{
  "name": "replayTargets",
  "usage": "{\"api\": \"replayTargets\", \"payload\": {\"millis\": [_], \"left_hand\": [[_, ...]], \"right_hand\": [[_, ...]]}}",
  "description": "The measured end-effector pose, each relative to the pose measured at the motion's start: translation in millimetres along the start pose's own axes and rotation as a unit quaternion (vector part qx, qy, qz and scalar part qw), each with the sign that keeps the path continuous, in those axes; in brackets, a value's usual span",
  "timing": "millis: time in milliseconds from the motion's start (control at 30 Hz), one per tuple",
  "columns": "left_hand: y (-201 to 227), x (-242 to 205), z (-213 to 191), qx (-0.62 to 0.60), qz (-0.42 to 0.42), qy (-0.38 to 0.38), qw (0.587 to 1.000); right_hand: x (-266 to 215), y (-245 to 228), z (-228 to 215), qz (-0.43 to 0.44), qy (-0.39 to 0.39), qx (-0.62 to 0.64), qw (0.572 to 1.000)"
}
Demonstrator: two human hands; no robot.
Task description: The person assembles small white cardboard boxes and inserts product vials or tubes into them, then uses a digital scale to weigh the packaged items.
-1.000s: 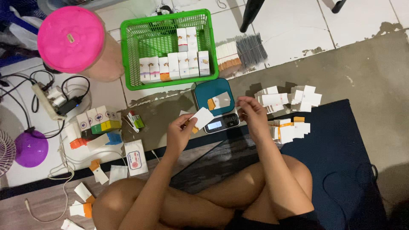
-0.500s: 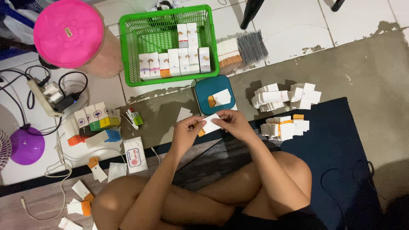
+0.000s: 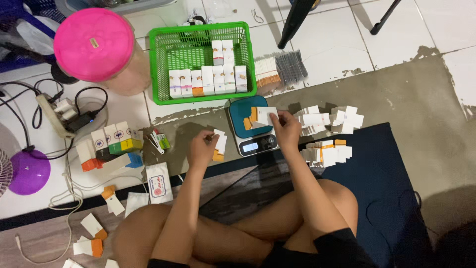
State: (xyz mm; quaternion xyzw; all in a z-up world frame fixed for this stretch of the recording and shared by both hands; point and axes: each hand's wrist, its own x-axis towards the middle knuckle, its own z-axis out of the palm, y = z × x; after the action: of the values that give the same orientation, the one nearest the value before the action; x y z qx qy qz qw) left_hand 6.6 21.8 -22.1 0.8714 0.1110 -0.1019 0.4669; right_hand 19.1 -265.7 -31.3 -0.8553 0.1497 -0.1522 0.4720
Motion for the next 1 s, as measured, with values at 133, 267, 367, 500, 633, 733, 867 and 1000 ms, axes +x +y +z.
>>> {"api": "replayTargets", "payload": {"millis": [133, 267, 367, 500, 633, 733, 867, 1000], "left_hand": [[-4, 9, 0, 0.071, -0.052, -0.031, 0.996], [-15, 10, 5, 0.095, -0.076, -0.052, 0.991], [-16, 12, 5, 0.127, -0.068, -0.071, 0.987], [2, -1, -3, 0.140, -0.084, -0.090, 0.983], [1, 4, -4, 0.147, -0.072, -0.087, 0.983], [-19, 11, 3, 0.127, -0.060, -0.078, 0.987], [-28, 14, 6, 0.116, -0.057, -0.077, 0.989], [-36, 17, 9, 0.061, -0.037, -0.068, 0.995]], "right_hand": [[13, -7, 10, -0.002, -0.043, 0.050, 0.998], [28, 32, 28, 0.026, -0.093, 0.024, 0.995], [32, 42, 38, 0.007, -0.102, 0.009, 0.995], [19, 9, 25, -0.050, -0.082, -0.167, 0.981], [25, -1, 12, -0.023, -0.043, -0.063, 0.997], [36, -6, -11, -0.018, -0.020, 0.021, 0.999], [13, -80, -62, 0.178, -0.040, 0.347, 0.920], [2, -73, -86, 0.197, -0.043, 0.441, 0.874]]}}
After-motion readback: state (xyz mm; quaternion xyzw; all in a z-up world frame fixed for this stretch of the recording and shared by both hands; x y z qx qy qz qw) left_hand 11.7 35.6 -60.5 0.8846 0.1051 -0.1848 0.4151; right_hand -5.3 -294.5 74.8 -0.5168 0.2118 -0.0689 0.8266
